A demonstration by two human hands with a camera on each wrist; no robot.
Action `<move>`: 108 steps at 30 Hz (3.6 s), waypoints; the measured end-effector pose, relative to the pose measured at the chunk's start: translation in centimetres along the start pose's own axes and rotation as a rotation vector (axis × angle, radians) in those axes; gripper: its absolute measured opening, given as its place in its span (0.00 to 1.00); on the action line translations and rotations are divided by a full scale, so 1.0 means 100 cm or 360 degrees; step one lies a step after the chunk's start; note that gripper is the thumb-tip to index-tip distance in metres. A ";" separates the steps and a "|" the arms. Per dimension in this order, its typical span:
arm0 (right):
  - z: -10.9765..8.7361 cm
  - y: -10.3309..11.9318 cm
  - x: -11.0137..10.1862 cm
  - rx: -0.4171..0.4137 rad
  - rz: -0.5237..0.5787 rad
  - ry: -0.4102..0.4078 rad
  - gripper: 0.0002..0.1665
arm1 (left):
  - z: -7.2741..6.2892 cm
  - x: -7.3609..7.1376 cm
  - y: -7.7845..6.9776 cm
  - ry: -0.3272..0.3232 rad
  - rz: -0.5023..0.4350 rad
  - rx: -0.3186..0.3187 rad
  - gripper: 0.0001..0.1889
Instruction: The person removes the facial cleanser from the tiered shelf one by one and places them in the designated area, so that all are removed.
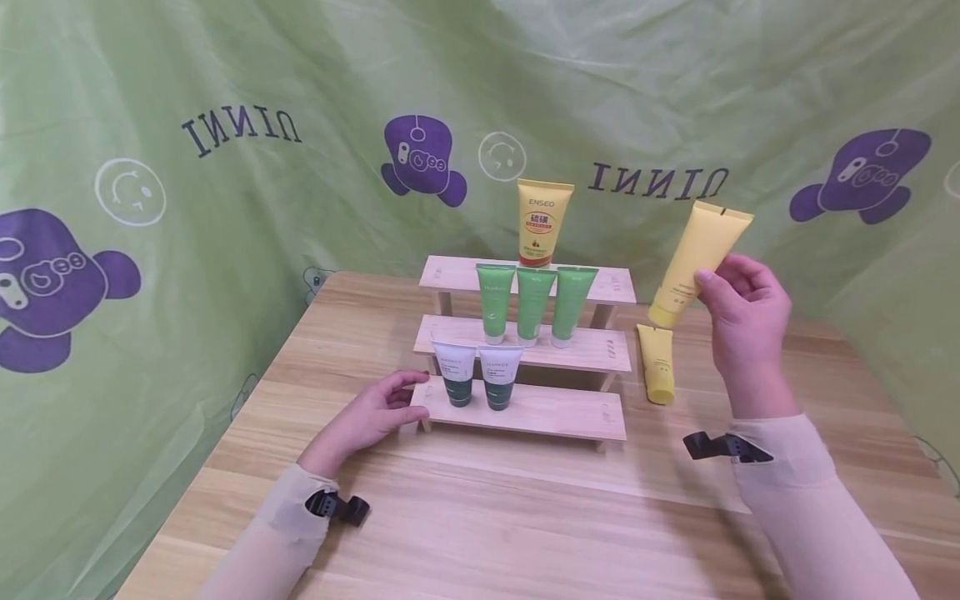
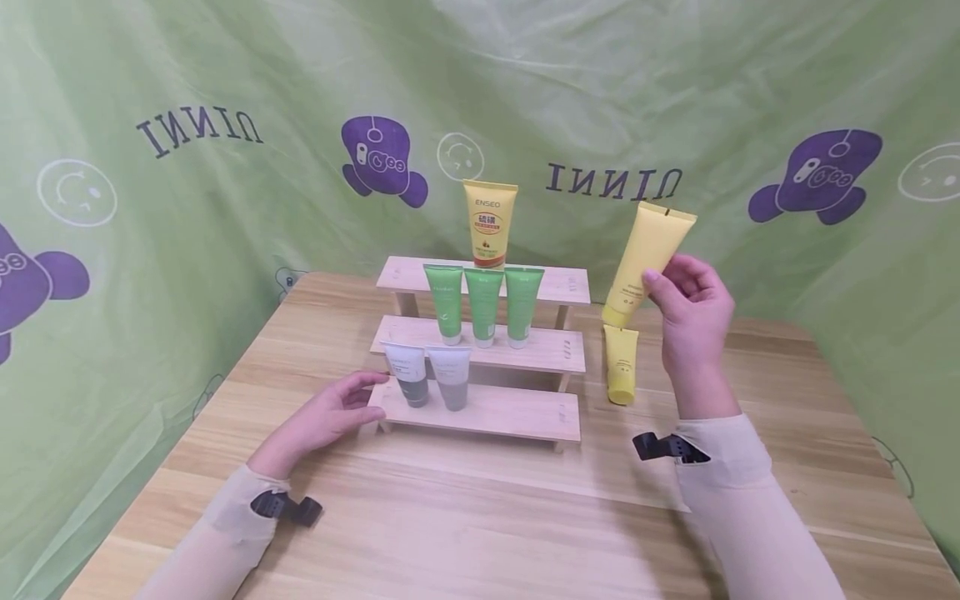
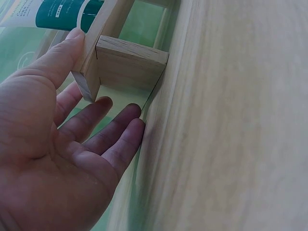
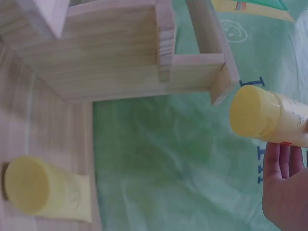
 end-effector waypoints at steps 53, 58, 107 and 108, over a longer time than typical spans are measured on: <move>0.002 -0.054 -0.121 0.1157 -0.1882 0.0079 0.38 | 0.003 0.000 0.006 0.0003 -0.0008 -0.0006 0.31; 0.002 -0.055 -0.123 0.1192 -0.1874 0.0073 0.39 | 0.003 0.000 0.006 0.0008 -0.0014 -0.0005 0.31; -0.007 -0.005 0.046 0.0273 -0.1288 0.0557 0.21 | 0.000 -0.001 0.004 -0.0015 -0.0045 0.0032 0.32; -0.006 -0.005 0.052 0.0259 -0.1264 0.0567 0.21 | 0.000 -0.001 0.004 -0.0016 -0.0038 0.0033 0.32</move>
Point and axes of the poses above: each hand's wrist, its own z-axis towards the middle knuckle, its own x-axis out of the palm, y = z × x, the point moved 1 cm from there along z, towards the middle knuckle, and after that the axes turned 9 degrees about -z, right-handed, at the moved point
